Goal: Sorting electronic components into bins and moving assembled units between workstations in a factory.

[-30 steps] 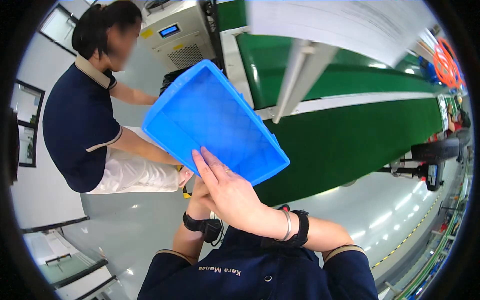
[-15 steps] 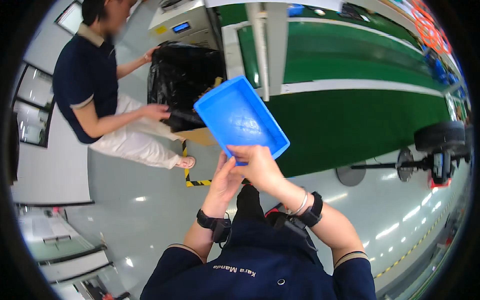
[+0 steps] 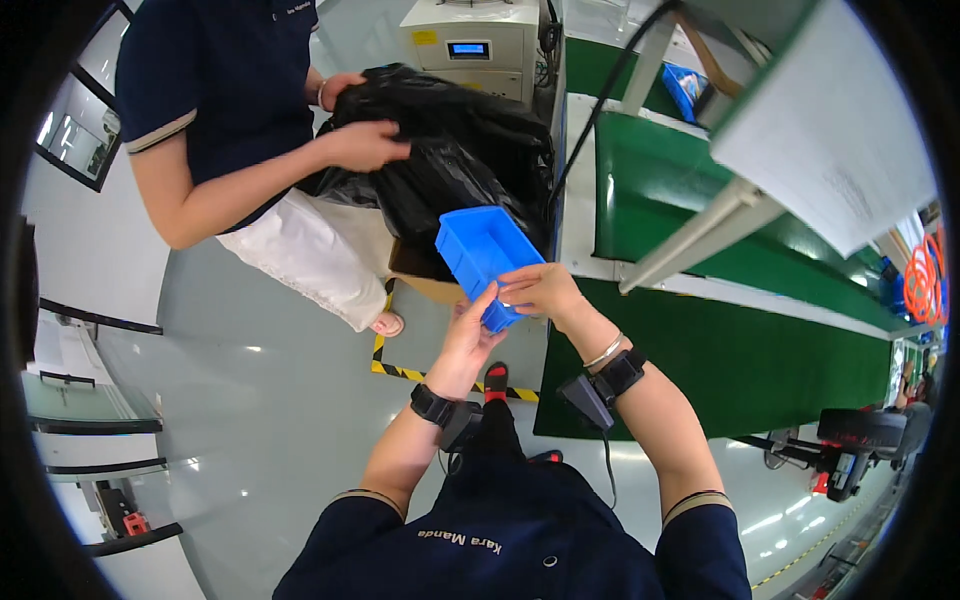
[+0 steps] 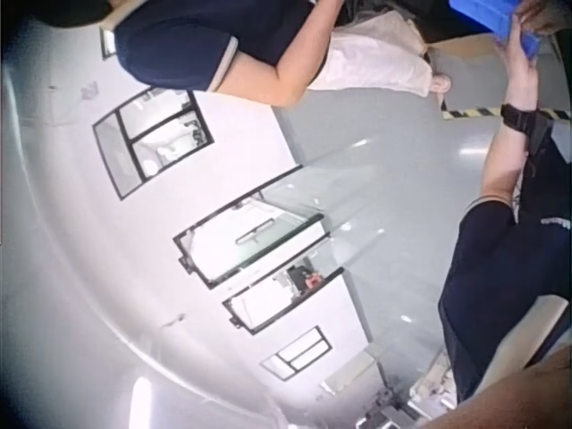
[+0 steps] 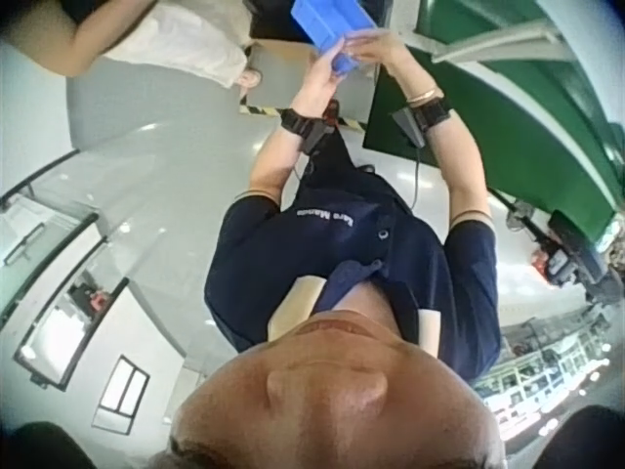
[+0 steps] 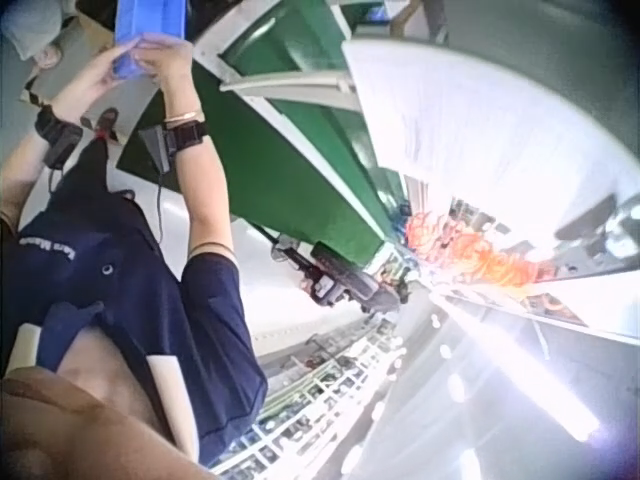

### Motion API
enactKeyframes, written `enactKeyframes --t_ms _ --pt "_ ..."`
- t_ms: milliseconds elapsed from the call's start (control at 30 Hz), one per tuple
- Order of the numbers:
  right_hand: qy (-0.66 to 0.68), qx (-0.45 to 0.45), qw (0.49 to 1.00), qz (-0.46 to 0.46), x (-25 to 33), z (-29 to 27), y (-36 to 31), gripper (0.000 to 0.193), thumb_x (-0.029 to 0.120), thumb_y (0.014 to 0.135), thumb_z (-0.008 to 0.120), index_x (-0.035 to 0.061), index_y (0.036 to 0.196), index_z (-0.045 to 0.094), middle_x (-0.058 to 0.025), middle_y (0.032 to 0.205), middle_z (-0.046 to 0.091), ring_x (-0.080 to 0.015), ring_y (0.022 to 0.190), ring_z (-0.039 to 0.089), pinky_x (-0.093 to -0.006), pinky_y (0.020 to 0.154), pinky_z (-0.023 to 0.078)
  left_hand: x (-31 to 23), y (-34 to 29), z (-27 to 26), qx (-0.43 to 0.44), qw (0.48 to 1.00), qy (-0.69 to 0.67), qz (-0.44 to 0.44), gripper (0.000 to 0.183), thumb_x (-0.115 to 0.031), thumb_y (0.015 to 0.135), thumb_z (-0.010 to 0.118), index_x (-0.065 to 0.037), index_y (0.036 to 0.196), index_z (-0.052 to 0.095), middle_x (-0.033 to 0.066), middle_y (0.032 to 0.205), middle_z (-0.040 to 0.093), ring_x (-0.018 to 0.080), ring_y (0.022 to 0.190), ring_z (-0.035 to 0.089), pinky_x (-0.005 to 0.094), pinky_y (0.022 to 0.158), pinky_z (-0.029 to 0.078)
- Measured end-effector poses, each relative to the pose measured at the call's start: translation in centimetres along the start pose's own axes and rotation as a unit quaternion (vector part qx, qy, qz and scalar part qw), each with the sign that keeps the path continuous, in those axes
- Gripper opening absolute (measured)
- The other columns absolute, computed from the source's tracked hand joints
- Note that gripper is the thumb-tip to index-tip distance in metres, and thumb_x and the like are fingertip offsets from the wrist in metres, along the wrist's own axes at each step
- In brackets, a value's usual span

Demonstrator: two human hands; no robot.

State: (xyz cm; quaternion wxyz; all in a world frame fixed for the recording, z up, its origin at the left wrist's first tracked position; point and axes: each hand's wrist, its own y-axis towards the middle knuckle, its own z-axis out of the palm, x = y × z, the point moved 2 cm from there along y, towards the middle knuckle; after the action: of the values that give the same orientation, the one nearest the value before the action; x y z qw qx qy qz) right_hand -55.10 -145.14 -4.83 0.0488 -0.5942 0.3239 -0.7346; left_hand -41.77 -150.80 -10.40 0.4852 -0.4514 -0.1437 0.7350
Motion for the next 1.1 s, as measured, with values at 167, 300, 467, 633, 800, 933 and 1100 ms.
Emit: enactKeyframes --t_ms 167,300,467,633,800,933,1100 --pt "0.079 -0.016 0.996 0.036 1.7 -2.0 5.9 0.035 0.009 0.074 0.069 0.001 0.107 0.059 -0.0065 0.091 0.065 -0.0126 0.084 0.061 -0.0216 0.07 0.049 -4.1 2.7 -0.9 0.037 0.998 -0.001 -0.045 0.039 -0.034 0.078 0.067 -0.017 0.108 0.051 0.0011 0.111 0.055 0.0162 0.103 0.052 0.0413 0.092 0.033" --pt "0.102 -0.08 0.991 -0.018 5.4 -3.4 9.8 0.036 0.007 0.079 0.063 0.0019 0.114 0.053 -0.0062 0.098 0.063 -0.0127 0.092 0.061 -0.0214 0.074 0.049 -6.2 2.1 -1.8 0.077 0.992 0.008 -0.096 0.041 -0.034 0.08 0.065 -0.015 0.112 0.048 0.0017 0.114 0.054 0.0172 0.103 0.052 0.0389 0.091 0.035" --pt "0.189 -0.198 0.951 -0.141 8.2 -4.3 17.7 0.039 0.005 0.076 0.067 0.0008 0.112 0.054 -0.0069 0.098 0.063 -0.0132 0.086 0.061 -0.0213 0.069 0.048 -6.8 -1.2 -4.3 0.118 0.981 -0.016 -0.154 0.048 -0.023 0.084 0.059 -0.009 0.125 0.039 0.0069 0.117 0.05 0.0203 0.109 0.05 0.0415 0.091 0.041" --pt "0.058 -0.085 0.991 -0.085 7.2 -0.8 26.9 0.041 0.016 0.078 0.068 0.002 0.115 0.055 -0.0066 0.103 0.061 -0.0142 0.098 0.056 -0.0299 0.078 0.048 -5.5 -5.4 -8.3 0.089 0.981 -0.021 -0.174 0.049 -0.013 0.084 0.058 -0.007 0.127 0.034 0.0108 0.119 0.049 0.023 0.11 0.05 0.0419 0.092 0.042" --pt "-0.223 -0.127 0.962 -0.096 2.7 0.0 33.4 0.049 0.041 0.082 0.059 -0.0013 0.106 0.06 -0.0154 0.108 0.06 -0.0245 0.103 0.055 -0.0291 0.088 0.041 -5.4 -8.5 -9.8 0.062 0.981 -0.042 -0.181 0.047 -0.006 0.082 0.058 -0.006 0.124 0.036 0.0121 0.119 0.05 0.0242 0.11 0.05 0.0425 0.093 0.042" --pt "-0.085 -0.082 0.987 -0.108 4.8 3.5 30.7 0.031 0.025 0.076 0.067 -0.0006 0.095 0.065 -0.0123 0.09 0.065 -0.0164 0.08 0.061 -0.0255 0.072 0.047 -5.7 -8.7 -10.8 0.043 0.982 -0.065 -0.172 0.049 -0.008 0.081 0.06 -0.008 0.123 0.034 0.0098 0.112 0.051 0.0202 0.101 0.053 0.0377 0.084 0.047" --pt "-0.201 -0.034 0.945 -0.257 4.9 1.0 30.2 0.033 0.016 0.07 0.072 -0.0009 0.097 0.064 -0.0087 0.076 0.066 -0.015 0.068 0.062 -0.0252 0.065 0.048 -6.6 -8.1 -8.5 0.085 0.982 -0.069 -0.153 0.054 -0.008 0.081 0.06 -0.007 0.127 0.031 0.0117 0.118 0.048 0.0229 0.107 0.051 0.0392 0.087 0.046"
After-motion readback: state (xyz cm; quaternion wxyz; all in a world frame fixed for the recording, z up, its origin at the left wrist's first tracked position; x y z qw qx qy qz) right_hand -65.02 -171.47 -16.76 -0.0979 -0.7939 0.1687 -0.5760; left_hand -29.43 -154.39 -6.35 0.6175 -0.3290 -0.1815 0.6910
